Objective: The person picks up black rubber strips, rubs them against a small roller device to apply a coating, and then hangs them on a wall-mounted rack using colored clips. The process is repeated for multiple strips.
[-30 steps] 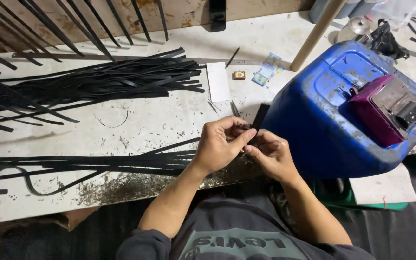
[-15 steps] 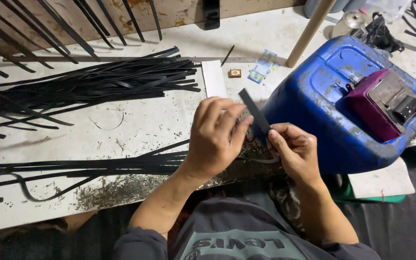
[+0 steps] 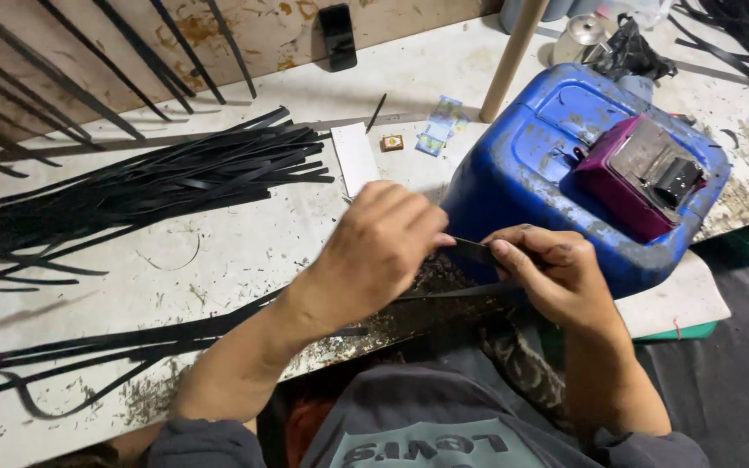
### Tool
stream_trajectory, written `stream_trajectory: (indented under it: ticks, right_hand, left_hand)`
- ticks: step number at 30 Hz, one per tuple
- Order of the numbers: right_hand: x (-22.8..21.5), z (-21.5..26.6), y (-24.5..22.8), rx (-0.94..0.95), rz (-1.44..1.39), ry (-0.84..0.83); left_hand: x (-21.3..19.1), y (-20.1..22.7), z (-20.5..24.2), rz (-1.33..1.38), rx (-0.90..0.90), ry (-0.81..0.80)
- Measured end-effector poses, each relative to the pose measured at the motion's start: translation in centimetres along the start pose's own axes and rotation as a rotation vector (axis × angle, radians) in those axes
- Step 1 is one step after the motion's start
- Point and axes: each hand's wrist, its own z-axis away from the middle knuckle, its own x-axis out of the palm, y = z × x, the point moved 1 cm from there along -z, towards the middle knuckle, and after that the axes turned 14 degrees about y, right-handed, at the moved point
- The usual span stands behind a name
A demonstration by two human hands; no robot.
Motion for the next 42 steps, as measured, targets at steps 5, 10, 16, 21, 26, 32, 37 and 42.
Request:
stream_trajectory:
  ticks: [5,10,16,21,26,32,37,42]
  right_hand:
    - [-3.0,0.0,-1.6,-0.014,0.105,0.073]
    - [-2.4,-0.3,-3.4,-0.123,0.086,0.067]
    - [-5.4,0.8,-3.3,0.031,0.211,0.180]
    - [-6.3,1.1,-4.0,-0.068,0.353,0.134]
    - [-10.2,2.8,-4.1,0.004,0.461,0.200]
    - [-10.0,2.3,-4.1,-0.072,0.455,0.183]
    - [-13.7,3.7,-3.3,0.148,0.473,0.295]
    - [-11.5,0.5,-4.6,-0.146,0.511,0.215]
  left_hand:
    - [-1.0,-1.4,-0.5,0.155,-0.110,-0.048]
    - [1.7,0.2,-2.4,0.451,-0.085,-0.072]
    - [1.0,-1.6,-3.9,0.561,-0.242,-0.163]
    - [3.6,-0.1,-5.6,0.642,-0.065,-0.185]
    - [2.8,-2.7,-6.9,0.610,-0.125,-0.243]
    - [5.6,0.5,-9.5,0.693,0.059,-0.228]
    - [3.9,-3.1,-10.7,0.564,-0.056,-0.203]
    - [7.4,1.8,-12.6,0.668,0.138,-0.291]
